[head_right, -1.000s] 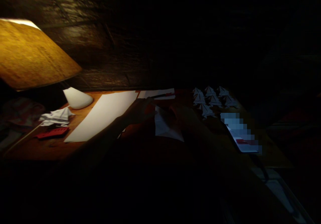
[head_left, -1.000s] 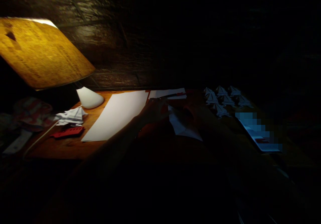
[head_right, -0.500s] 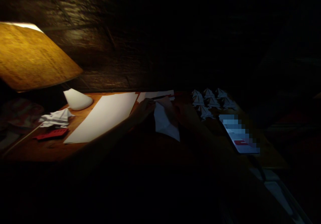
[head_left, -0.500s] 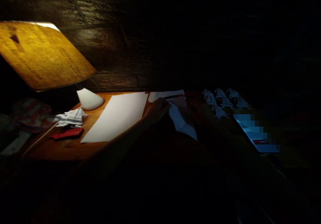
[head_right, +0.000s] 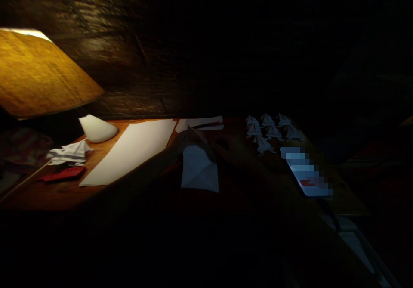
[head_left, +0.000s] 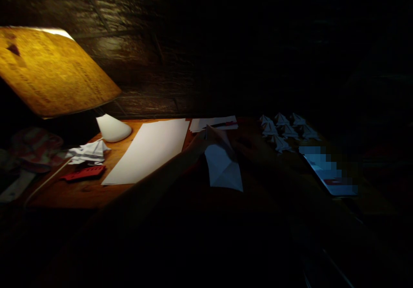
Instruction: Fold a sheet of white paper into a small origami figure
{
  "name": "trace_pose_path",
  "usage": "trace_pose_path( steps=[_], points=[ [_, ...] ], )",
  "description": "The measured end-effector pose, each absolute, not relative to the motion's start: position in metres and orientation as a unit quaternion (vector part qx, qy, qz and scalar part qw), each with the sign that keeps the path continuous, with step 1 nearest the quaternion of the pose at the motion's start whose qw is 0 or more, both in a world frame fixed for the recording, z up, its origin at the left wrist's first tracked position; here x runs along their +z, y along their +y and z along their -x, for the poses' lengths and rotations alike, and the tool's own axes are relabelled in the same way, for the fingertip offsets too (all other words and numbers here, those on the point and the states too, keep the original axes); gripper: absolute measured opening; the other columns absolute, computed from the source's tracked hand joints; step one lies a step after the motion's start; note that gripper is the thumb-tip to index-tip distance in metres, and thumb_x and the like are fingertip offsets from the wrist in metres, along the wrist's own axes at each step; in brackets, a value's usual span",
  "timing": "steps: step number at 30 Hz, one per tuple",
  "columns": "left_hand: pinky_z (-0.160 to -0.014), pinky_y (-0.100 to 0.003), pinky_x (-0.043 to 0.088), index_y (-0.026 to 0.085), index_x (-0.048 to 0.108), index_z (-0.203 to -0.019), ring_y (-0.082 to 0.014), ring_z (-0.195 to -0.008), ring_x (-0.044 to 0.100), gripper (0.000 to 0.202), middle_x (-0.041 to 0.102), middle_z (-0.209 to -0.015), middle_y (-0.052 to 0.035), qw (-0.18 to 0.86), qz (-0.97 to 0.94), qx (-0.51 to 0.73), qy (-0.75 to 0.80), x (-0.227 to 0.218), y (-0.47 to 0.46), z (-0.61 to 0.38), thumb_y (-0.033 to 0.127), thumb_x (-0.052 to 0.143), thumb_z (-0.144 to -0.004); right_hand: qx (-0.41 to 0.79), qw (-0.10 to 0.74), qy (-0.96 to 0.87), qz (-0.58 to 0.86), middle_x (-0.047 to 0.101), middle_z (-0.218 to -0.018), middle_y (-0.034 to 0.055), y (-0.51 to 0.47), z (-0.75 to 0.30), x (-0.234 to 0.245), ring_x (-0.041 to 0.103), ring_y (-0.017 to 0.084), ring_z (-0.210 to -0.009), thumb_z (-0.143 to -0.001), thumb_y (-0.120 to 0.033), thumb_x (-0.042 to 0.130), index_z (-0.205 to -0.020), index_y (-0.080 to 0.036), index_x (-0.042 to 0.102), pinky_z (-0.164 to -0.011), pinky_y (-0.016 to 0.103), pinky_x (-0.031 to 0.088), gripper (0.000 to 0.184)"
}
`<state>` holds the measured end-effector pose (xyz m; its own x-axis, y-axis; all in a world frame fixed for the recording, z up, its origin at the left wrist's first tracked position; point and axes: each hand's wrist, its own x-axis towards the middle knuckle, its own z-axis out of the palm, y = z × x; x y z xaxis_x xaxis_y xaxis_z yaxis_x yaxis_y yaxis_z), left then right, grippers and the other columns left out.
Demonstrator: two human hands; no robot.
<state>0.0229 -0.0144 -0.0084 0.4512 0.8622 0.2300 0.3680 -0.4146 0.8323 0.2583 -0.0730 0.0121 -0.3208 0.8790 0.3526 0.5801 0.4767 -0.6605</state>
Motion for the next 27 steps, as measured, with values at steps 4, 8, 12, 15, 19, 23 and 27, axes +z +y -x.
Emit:
trace_pose_path(
  steps=[4,8,12,15,19,23,27],
  points=[
    [-0.07,-0.036,0.058,0.017,0.069,-0.113,-0.0235,-0.081,0.072,0.03,0.076,-0.087,-0.0058,0.435,-0.709,0.358,0.425,-0.006,-0.02,-0.026,0.026,0.068,-0.084,0.279,0.351,-0.786,0.426,0.075,-0.09,0.0061,-0.08,-0.257,0.017,0.066,0.019,-0.076,-0.091,-0.049,0.062,-0.098,-0.016,0.071,-0.066,0.028,0.046,0.036],
    [-0.073,-0.033,0.057,0.016,0.07,-0.105,-0.0234,-0.088,0.071,0.03,0.076,-0.09,-0.0051,0.471,-0.688,0.361,0.418,-0.002,-0.027,-0.033,0.02,0.077,-0.076,0.249,0.366,-0.798,0.408,0.077,-0.106,0.0083,-0.079,-0.256,0.017,0.069,0.024,-0.09,-0.084,-0.047,0.072,-0.115,-0.019,0.072,-0.075,0.032,0.05,0.042],
    [-0.074,-0.034,0.057,0.016,0.069,-0.102,-0.0226,-0.087,0.071,0.031,0.076,-0.091,-0.006,0.489,-0.694,0.354,0.393,-0.002,-0.028,-0.034,0.023,0.081,-0.075,0.203,0.412,-0.75,0.476,0.077,-0.097,0.0076,-0.065,-0.258,0.006,0.068,0.022,-0.08,-0.089,-0.035,0.064,-0.11,-0.018,0.074,-0.068,0.031,0.049,0.029],
    [-0.075,-0.035,0.058,0.014,0.069,-0.101,-0.0218,-0.085,0.071,0.031,0.076,-0.093,-0.0071,0.487,-0.714,0.342,0.37,-0.004,-0.026,-0.031,0.024,0.081,-0.074,0.217,0.442,-0.72,0.489,0.075,-0.086,0.0045,-0.053,-0.261,-0.003,0.066,0.019,-0.074,-0.084,-0.029,0.067,-0.102,-0.018,0.074,-0.066,0.029,0.049,0.022],
    [-0.077,-0.035,0.057,0.014,0.068,-0.103,-0.0214,-0.087,0.07,0.032,0.075,-0.097,-0.0075,0.451,-0.751,0.343,0.338,-0.007,-0.022,-0.03,0.023,0.077,-0.074,0.283,0.442,-0.701,0.483,0.075,-0.083,0.0034,-0.041,-0.266,-0.01,0.068,0.019,-0.074,-0.082,-0.024,0.067,-0.095,-0.018,0.073,-0.066,0.029,0.05,0.015],
    [-0.08,-0.034,0.057,0.013,0.069,-0.107,-0.0215,-0.094,0.071,0.034,0.075,-0.105,-0.0083,0.445,-0.763,0.354,0.307,-0.01,-0.019,-0.034,0.016,0.067,-0.073,0.2,0.434,-0.722,0.5,0.076,-0.088,0.0035,-0.033,-0.275,-0.013,0.069,0.02,-0.078,-0.079,-0.016,0.067,-0.092,-0.019,0.075,-0.072,0.03,0.051,0.016],
    [-0.077,-0.032,0.056,0.014,0.071,-0.104,-0.0205,-0.091,0.07,0.027,0.075,-0.098,-0.0064,0.362,-0.804,0.335,0.331,-0.011,-0.021,-0.034,0.017,0.062,-0.079,0.141,0.402,-0.76,0.491,0.078,-0.094,0.0059,-0.029,-0.283,-0.016,0.071,0.022,-0.085,-0.076,-0.008,0.064,-0.093,-0.018,0.076,-0.081,0.033,0.052,0.023]
  ],
)
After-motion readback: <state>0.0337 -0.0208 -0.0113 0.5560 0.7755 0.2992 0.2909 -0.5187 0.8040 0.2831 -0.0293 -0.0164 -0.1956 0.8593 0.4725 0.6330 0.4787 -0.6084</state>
